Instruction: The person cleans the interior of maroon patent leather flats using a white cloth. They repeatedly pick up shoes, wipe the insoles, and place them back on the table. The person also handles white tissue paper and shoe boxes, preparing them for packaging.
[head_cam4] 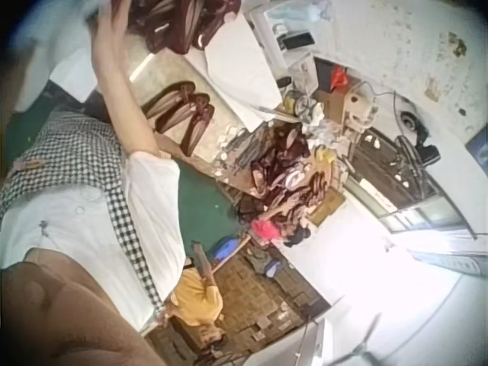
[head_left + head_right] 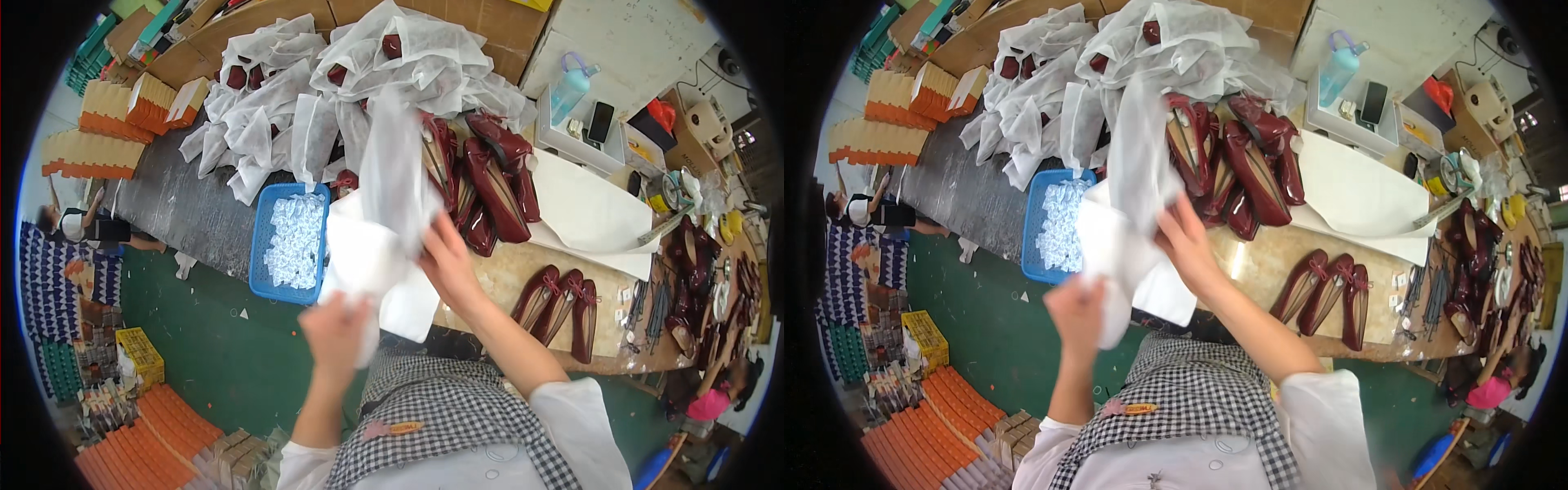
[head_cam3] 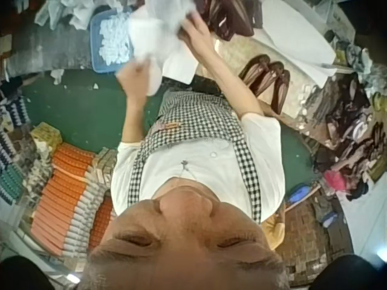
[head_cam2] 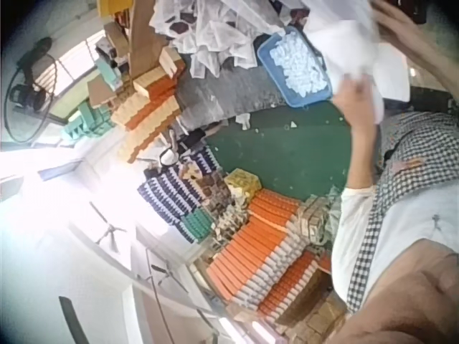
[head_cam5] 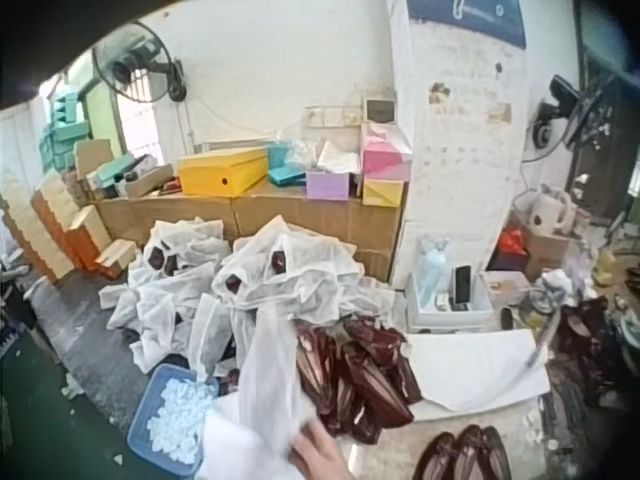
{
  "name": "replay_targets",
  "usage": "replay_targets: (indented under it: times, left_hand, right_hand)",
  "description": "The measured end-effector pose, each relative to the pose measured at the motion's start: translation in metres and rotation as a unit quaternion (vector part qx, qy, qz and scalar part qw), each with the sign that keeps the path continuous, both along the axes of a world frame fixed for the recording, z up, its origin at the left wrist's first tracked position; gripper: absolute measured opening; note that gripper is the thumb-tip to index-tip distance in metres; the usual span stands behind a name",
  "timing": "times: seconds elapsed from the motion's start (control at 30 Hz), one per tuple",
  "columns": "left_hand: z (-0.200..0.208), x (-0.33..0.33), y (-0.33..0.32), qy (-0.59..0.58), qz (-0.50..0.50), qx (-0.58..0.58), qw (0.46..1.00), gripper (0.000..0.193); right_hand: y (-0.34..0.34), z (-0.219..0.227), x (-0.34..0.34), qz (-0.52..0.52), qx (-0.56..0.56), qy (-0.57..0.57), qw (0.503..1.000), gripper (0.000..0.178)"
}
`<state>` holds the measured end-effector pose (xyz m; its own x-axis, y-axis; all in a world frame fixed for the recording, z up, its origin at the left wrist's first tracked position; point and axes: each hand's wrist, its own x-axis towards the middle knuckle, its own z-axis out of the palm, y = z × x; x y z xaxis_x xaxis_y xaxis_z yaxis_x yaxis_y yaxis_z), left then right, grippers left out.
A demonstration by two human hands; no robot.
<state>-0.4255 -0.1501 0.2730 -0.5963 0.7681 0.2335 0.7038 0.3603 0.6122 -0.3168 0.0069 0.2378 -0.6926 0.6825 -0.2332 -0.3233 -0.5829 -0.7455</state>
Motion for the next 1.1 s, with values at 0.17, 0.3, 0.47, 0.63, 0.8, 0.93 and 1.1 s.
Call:
replay_targets:
  times: [0.17,0.3,0.47,0.63,0.8,0.93,1.1]
  left_hand:
    - [0.003,-0.030,0.010,-0.285,0.086,0.131,0.946,0.020]
    - [-0.018,-0.045,0.008,-0.396,0.118,0.152,0.898,0.021]
    - [-0.025,-0.054,0.025,-0.234,0.033,0.036,0.971,0.019]
    - [-0.029,-0.074,0.054,0.012,-0.031,-0.002,0.999,0.036]
    - [-0.045,-0.082,0.063,0.041,-0.053,-0.022,0.998,0.032]
    - [-0.007,-0.003,0.048,-0.035,-0.190,0.009,0.981,0.027]
    - [0.025,-0.049,0.035,-0.097,0.032,0.045,0.994,0.018]
  right_hand:
    - [-0.026,-0.009,-0.038,0.169,0.249,-0.086,0.950,0.028]
    - [0.005,-0.013,0.000,0.120,0.396,-0.230,0.881,0.017]
    - [0.092,-0.037,-0.017,-0.165,0.642,-0.490,0.567,0.045]
    - [0.104,0.008,0.036,0.067,0.419,-0.293,0.857,0.050]
    - [0.041,0.101,0.094,0.361,0.500,-0.415,0.669,0.055]
    - [0.021,0.002,0.060,0.286,0.237,-0.282,0.885,0.054]
    - [0.028,0.013,-0.062,-0.018,0.087,0.038,0.995,0.058]
